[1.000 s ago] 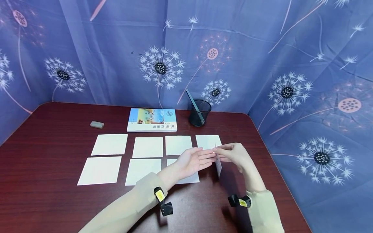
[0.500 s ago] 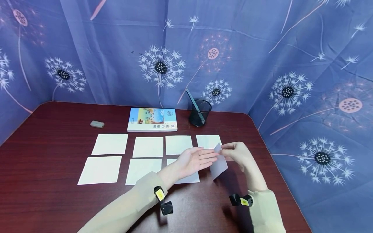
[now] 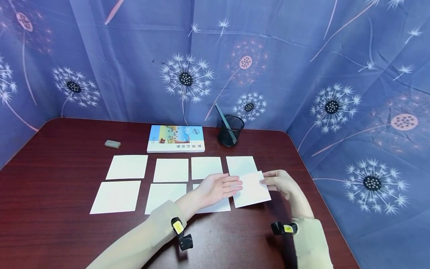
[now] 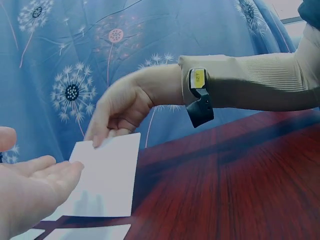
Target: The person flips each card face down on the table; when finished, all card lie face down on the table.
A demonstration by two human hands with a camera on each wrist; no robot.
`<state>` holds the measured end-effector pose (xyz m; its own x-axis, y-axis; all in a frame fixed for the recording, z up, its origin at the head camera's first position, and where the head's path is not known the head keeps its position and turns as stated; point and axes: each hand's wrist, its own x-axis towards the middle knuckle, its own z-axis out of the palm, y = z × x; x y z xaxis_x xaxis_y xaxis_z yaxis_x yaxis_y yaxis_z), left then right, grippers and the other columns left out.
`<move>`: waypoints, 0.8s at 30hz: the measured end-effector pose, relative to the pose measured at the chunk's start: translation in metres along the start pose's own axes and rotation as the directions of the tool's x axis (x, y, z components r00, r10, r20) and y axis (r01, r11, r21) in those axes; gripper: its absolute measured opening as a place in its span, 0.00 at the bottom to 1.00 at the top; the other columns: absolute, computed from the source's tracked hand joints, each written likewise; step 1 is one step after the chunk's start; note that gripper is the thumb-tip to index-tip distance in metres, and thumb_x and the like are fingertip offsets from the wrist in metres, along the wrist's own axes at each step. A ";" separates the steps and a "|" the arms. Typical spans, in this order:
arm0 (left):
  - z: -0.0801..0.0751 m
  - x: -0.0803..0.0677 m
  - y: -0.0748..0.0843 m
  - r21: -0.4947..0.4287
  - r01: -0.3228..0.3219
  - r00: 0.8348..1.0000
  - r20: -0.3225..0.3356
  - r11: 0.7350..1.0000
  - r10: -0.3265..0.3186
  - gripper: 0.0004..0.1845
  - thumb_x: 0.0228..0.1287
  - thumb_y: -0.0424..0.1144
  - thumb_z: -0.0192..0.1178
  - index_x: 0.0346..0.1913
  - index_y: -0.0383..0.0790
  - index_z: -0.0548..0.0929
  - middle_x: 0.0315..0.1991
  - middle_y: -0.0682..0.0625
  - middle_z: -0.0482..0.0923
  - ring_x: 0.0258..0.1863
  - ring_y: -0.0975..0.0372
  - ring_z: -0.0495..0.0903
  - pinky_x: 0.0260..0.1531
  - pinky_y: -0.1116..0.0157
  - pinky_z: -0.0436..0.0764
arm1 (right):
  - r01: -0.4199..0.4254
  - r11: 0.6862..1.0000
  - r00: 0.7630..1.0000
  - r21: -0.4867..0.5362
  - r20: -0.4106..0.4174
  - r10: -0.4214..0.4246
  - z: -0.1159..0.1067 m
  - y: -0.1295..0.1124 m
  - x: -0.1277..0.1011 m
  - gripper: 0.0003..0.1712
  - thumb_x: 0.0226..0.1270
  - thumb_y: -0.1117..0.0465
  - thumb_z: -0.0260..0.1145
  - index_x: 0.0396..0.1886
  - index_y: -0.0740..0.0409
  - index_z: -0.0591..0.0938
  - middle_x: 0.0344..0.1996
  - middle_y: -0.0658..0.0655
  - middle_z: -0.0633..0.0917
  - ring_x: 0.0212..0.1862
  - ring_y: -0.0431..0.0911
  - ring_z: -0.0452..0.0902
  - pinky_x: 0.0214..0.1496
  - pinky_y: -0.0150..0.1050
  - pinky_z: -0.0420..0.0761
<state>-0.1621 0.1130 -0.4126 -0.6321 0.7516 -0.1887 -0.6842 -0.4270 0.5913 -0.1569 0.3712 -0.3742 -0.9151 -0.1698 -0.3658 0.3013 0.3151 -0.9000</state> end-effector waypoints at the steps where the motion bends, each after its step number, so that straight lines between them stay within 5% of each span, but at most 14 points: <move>1: -0.001 0.000 0.000 0.010 0.006 1.000 -0.006 1.000 -0.006 0.30 0.77 0.39 0.35 0.72 0.21 0.53 0.74 0.28 0.51 0.75 0.41 0.53 0.76 0.54 0.52 | -0.002 1.000 1.000 0.021 0.015 0.002 -0.002 0.005 0.002 0.30 0.64 0.73 0.60 0.59 0.91 0.62 0.32 0.47 0.88 0.34 0.37 0.86 0.39 0.32 0.86; 13: -0.011 -0.002 -0.009 0.057 0.056 0.993 -0.108 0.997 -0.050 0.31 0.76 0.39 0.38 0.70 0.17 0.54 0.71 0.23 0.53 0.73 0.37 0.55 0.75 0.50 0.54 | -0.050 0.999 0.998 -0.001 0.045 0.050 -0.011 0.032 0.015 0.30 0.66 0.73 0.59 0.60 0.91 0.61 0.34 0.47 0.87 0.36 0.36 0.85 0.43 0.32 0.86; 24: -0.014 0.000 -0.012 0.065 0.057 0.993 -0.109 0.996 -0.050 0.31 0.75 0.39 0.38 0.70 0.16 0.54 0.71 0.23 0.53 0.73 0.37 0.55 0.75 0.50 0.54 | -0.056 0.997 0.997 -0.053 0.043 0.058 -0.013 0.034 0.011 0.31 0.66 0.70 0.60 0.59 0.92 0.62 0.34 0.46 0.87 0.36 0.35 0.84 0.44 0.32 0.86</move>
<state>-0.1590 0.1112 -0.4310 -0.6331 0.7128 -0.3018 -0.6941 -0.3501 0.6291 -0.1596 0.3920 -0.4059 -0.8836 -0.1913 -0.4273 0.3371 0.3735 -0.8642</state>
